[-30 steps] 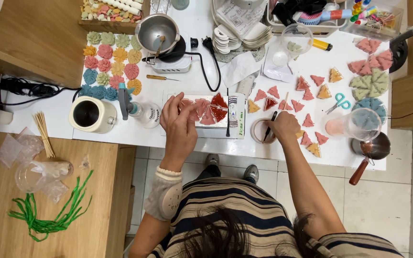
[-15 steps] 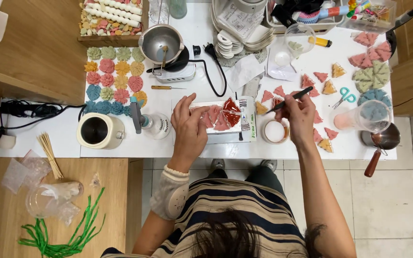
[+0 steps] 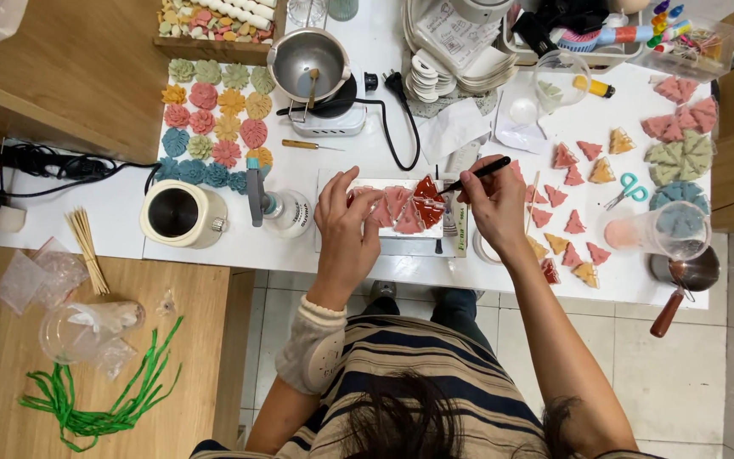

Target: The person is crafting scented candles, specifically pouring melted red wax into small triangular shapes and then assembling them into a larger candle structure with a wick.

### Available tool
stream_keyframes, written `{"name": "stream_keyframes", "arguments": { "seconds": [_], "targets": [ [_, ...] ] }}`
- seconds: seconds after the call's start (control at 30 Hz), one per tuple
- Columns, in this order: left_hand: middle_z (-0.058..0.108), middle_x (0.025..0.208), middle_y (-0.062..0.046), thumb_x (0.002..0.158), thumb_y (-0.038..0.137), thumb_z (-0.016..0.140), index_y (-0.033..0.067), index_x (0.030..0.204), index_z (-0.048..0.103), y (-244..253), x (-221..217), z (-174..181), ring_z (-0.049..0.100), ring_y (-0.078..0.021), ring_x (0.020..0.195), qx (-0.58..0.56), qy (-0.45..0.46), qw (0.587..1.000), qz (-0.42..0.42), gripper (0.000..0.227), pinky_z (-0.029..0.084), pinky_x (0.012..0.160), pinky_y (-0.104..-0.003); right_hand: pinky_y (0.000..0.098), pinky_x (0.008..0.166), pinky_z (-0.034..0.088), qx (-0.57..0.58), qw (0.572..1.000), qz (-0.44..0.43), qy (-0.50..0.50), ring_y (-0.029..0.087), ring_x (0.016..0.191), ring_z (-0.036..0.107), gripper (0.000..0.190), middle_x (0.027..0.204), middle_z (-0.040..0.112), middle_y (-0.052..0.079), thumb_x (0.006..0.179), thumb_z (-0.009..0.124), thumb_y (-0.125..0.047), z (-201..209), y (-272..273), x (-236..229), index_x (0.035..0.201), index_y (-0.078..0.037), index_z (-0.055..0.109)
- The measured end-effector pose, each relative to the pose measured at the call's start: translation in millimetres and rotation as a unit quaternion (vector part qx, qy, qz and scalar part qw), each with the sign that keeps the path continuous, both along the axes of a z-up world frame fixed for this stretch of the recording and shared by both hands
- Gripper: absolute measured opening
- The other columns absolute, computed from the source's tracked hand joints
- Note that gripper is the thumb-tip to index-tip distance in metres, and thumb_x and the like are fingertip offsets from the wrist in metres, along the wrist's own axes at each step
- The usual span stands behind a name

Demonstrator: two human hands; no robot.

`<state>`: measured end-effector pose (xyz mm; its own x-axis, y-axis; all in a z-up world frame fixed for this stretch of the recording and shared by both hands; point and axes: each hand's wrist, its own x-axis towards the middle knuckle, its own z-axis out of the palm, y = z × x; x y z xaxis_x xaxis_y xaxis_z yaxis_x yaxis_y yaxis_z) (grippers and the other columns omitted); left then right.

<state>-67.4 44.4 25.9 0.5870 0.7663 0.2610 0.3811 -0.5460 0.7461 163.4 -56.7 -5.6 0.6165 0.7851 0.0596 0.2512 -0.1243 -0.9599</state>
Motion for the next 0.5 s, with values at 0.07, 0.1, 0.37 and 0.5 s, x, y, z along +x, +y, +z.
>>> {"name": "stream_keyframes", "arguments": {
  "seconds": [0.07, 0.1, 0.37, 0.5],
  "targets": [
    [0.048, 0.151, -0.02, 0.085, -0.004, 0.061, 0.005, 0.115, 0.071, 0, -2, 0, 0.034, -0.0411, 0.147, -0.001, 0.005, 1.0, 0.008, 0.033, 0.024, 0.119, -0.055, 0.0253, 0.062, 0.056, -0.003, 1.0, 0.006, 0.006, 0.01, 0.069, 0.067, 0.013, 0.081, 0.068, 0.006, 0.104, 0.065, -0.005, -2, 1, 0, 0.104, 0.001, 0.054],
    [0.048, 0.151, -0.02, 0.085, -0.004, 0.061, 0.0049, 0.114, 0.071, 1, -2, 0, 0.034, -0.0411, 0.147, 0.002, 0.008, 1.0, 0.013, 0.032, 0.023, 0.119, -0.055, 0.0255, 0.061, 0.055, -0.003, 1.0, 0.009, 0.009, 0.01, 0.069, 0.067, 0.013, 0.081, 0.068, 0.006, 0.104, 0.066, -0.005, -3, 2, 0, 0.104, 0.001, 0.054],
    [0.047, 0.152, -0.02, 0.091, 0.001, 0.065, 0.0051, 0.116, 0.071, 3, -1, -3, 0.032, -0.0404, 0.148, -0.004, 0.005, 1.0, 0.02, 0.026, 0.022, 0.119, -0.056, 0.025, 0.063, 0.055, 0.013, 0.997, 0.012, 0.074, 0.011, 0.07, 0.067, 0.01, 0.083, 0.068, 0.007, 0.105, 0.063, -0.007, -13, 5, 0, 0.106, 0.0, 0.055],
    [0.047, 0.153, -0.02, 0.087, 0.0, 0.065, 0.004, 0.116, 0.072, 5, 2, -5, 0.031, -0.04, 0.15, -0.006, 0.01, 1.0, 0.014, 0.03, 0.021, 0.119, -0.055, 0.0244, 0.062, 0.052, 0.041, 0.989, 0.007, 0.139, 0.011, 0.069, 0.067, 0.01, 0.083, 0.07, 0.007, 0.105, 0.061, -0.007, -22, 6, 2, 0.107, -0.001, 0.053]
  ]
}}
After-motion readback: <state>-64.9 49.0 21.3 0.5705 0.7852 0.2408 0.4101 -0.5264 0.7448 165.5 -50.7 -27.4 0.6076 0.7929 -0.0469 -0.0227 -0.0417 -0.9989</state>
